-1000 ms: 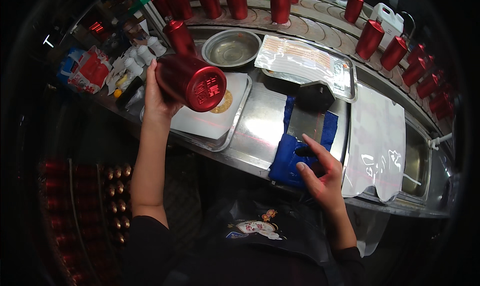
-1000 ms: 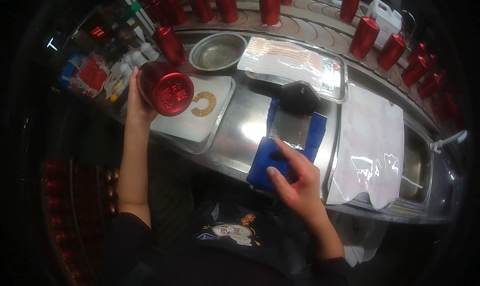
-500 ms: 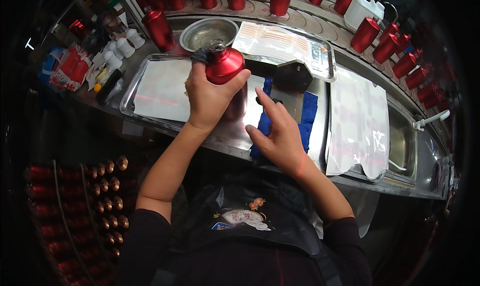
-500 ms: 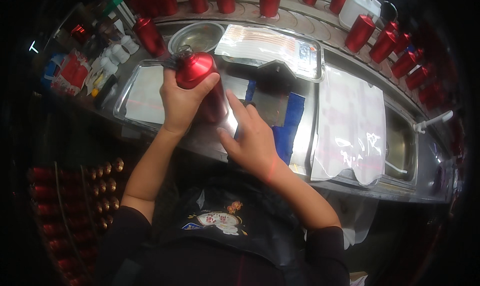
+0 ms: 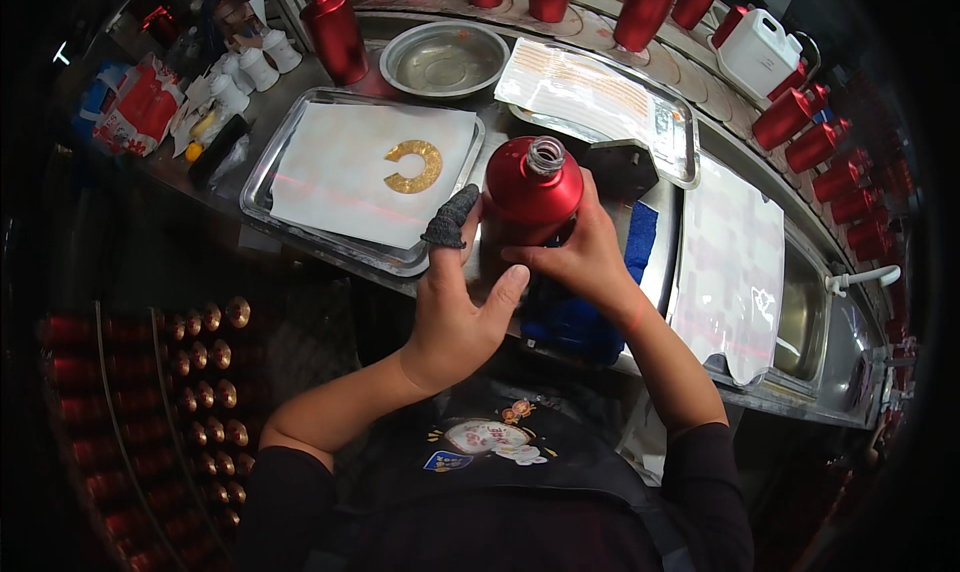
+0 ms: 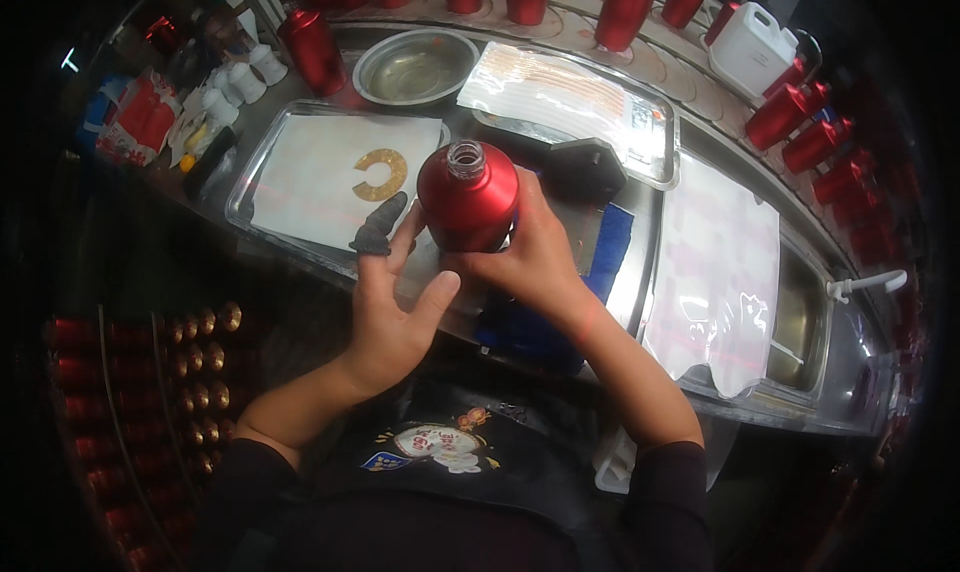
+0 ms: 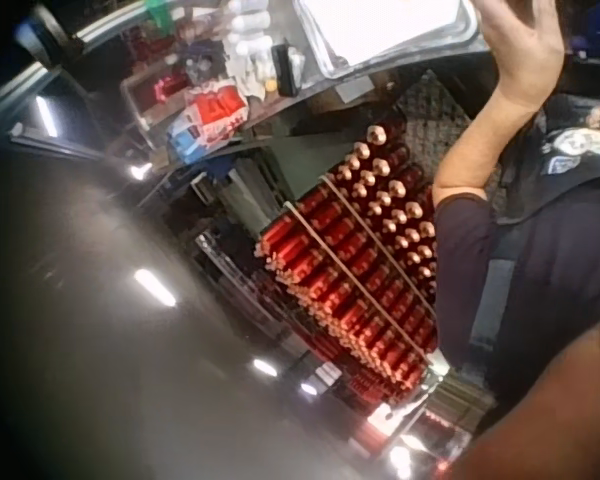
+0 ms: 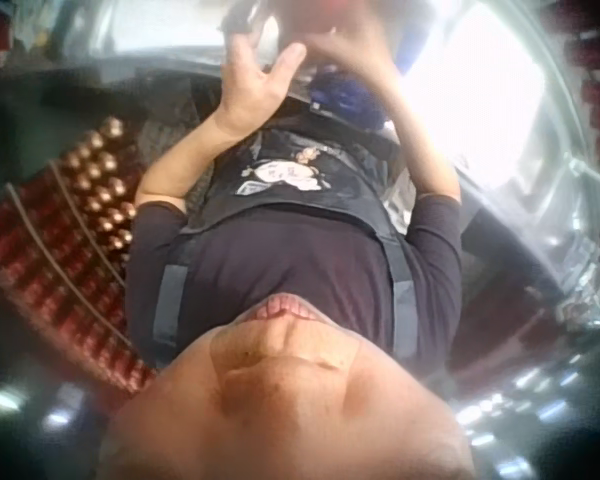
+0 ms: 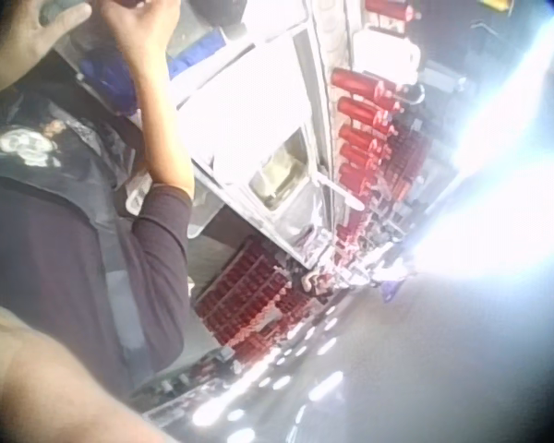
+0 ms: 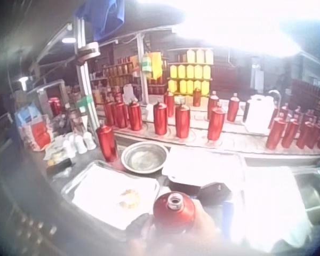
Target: The person applies gold decorative stickers to the necks of red cylindrical bottles, then wipes the bottles with a blue cloth and secures a rubber band around the base. The process is repeated for multiple bottles.
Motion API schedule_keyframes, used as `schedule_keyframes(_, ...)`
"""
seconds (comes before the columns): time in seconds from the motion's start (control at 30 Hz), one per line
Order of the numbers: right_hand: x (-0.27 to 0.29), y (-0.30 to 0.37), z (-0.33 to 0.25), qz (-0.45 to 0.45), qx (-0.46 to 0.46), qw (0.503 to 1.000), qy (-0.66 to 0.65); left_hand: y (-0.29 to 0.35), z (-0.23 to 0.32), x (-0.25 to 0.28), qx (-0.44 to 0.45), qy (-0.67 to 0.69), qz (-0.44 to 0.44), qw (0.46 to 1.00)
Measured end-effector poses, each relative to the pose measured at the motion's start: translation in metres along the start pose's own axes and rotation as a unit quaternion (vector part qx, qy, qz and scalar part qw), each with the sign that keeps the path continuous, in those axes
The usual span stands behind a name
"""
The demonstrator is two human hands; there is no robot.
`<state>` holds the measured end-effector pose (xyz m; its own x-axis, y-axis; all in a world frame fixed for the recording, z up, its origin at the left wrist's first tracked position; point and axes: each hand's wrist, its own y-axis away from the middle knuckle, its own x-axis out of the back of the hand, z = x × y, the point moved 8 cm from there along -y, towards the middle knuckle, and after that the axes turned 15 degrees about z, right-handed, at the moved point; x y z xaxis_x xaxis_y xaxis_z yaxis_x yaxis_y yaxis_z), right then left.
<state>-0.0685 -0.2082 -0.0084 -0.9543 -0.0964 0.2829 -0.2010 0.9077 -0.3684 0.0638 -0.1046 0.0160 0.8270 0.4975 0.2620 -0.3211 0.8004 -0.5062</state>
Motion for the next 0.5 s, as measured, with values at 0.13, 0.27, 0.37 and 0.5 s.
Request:
schedule_keyframes(0.13,0.002,-0.006,0.006,-0.051,-0.019,0.998,-0.041,-0.015,-0.062,0.034,0.289,0.131,0.039,0.948)
schedule_keyframes(0.27,0.000,-0.012,0.011,-0.095,-0.039,0.990,-0.100,-0.069,-0.118,0.057,0.154,-0.309,0.021,0.938)
schedule_keyframes(0.37,-0.006,-0.016,0.015,-0.141,-0.057,0.983,-0.104,-0.090,-0.155,0.062,0.091,-0.497,0.020,0.863)
schedule_keyframes(0.5,-0.010,-0.014,0.033,-0.176,-0.149,0.964,-0.134,-0.096,-0.197,0.085,0.145,-0.509,-0.039,0.848)
